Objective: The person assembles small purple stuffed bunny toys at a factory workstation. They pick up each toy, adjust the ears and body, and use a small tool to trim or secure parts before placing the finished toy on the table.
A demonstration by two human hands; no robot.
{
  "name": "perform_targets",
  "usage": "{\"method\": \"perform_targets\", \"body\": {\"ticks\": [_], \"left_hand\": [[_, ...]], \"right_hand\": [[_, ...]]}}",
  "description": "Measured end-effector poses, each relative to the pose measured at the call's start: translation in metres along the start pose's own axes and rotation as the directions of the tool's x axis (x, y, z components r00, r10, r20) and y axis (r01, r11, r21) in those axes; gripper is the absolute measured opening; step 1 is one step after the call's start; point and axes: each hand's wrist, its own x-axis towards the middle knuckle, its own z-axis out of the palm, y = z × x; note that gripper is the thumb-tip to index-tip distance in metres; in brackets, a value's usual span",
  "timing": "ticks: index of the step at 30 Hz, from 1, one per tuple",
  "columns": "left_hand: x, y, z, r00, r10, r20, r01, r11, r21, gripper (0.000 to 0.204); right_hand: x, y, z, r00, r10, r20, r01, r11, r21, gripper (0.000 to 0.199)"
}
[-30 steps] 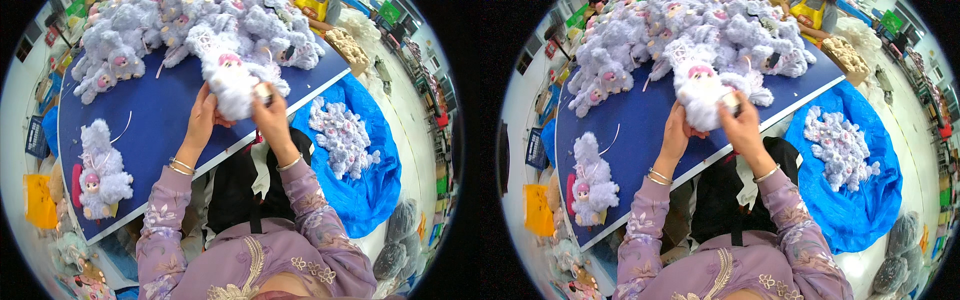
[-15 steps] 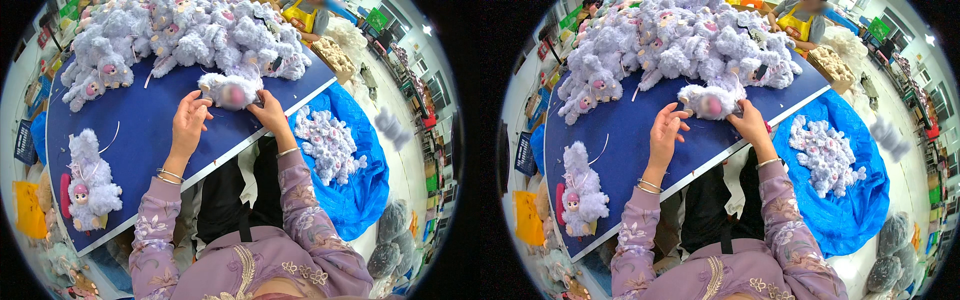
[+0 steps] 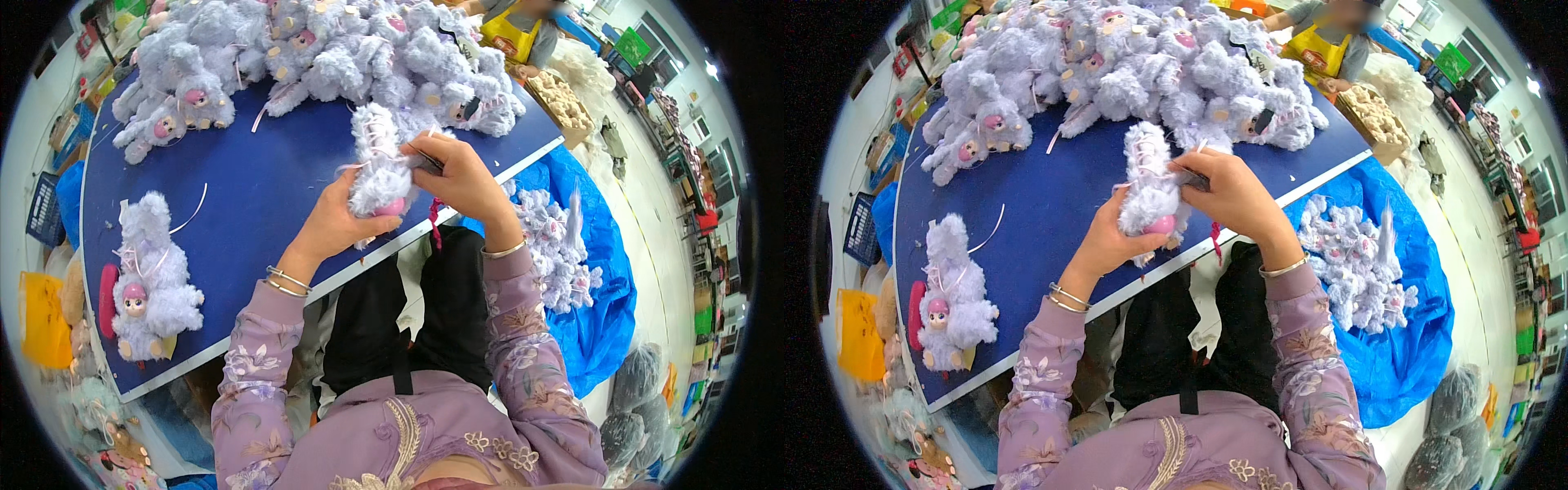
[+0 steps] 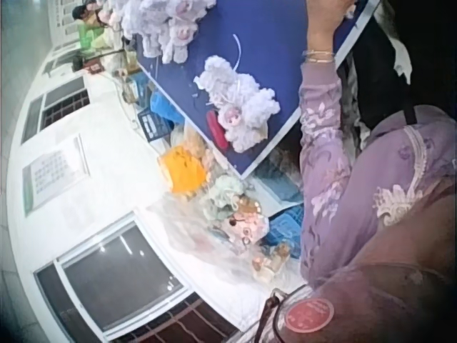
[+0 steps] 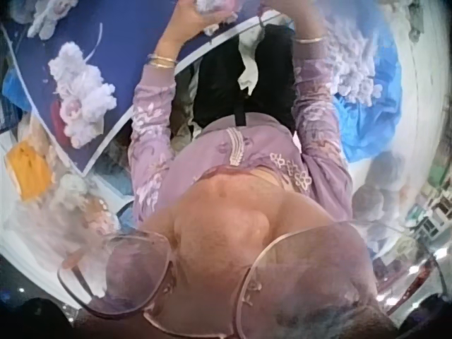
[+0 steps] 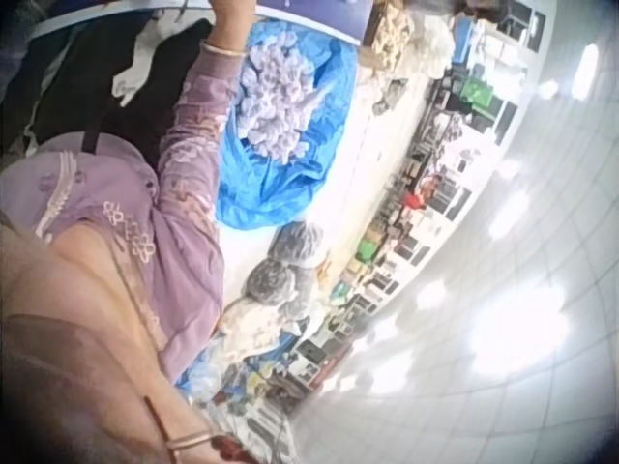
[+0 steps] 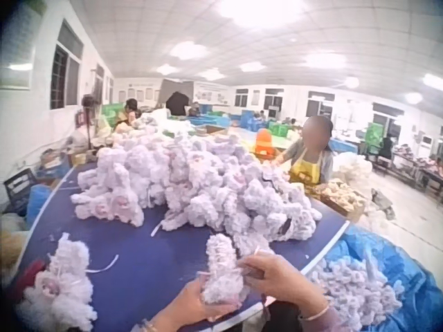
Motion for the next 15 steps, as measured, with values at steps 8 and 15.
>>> {"method": "perform_targets", "body": {"ticks": [8, 15], "left_hand": [[0.0, 0.001, -0.005, 0.982, -0.102, -0.157, 0.029, 0.909, -0.415, 0.056], [0.001, 0.001, -0.004, 0.96, -0.093, -0.264, -0.059, 0.856, -0.514, 0.051]], "right_hand": [[-0.007, -0.009, 0.028, 0.82, 0.45, -0.354, -0.138, 0.755, 0.641, 0.032], [-0.023, -0.011, 0.096, 0.911, 0.408, 0.061, -0.364, 0.724, 0.586, 0.07]]}}
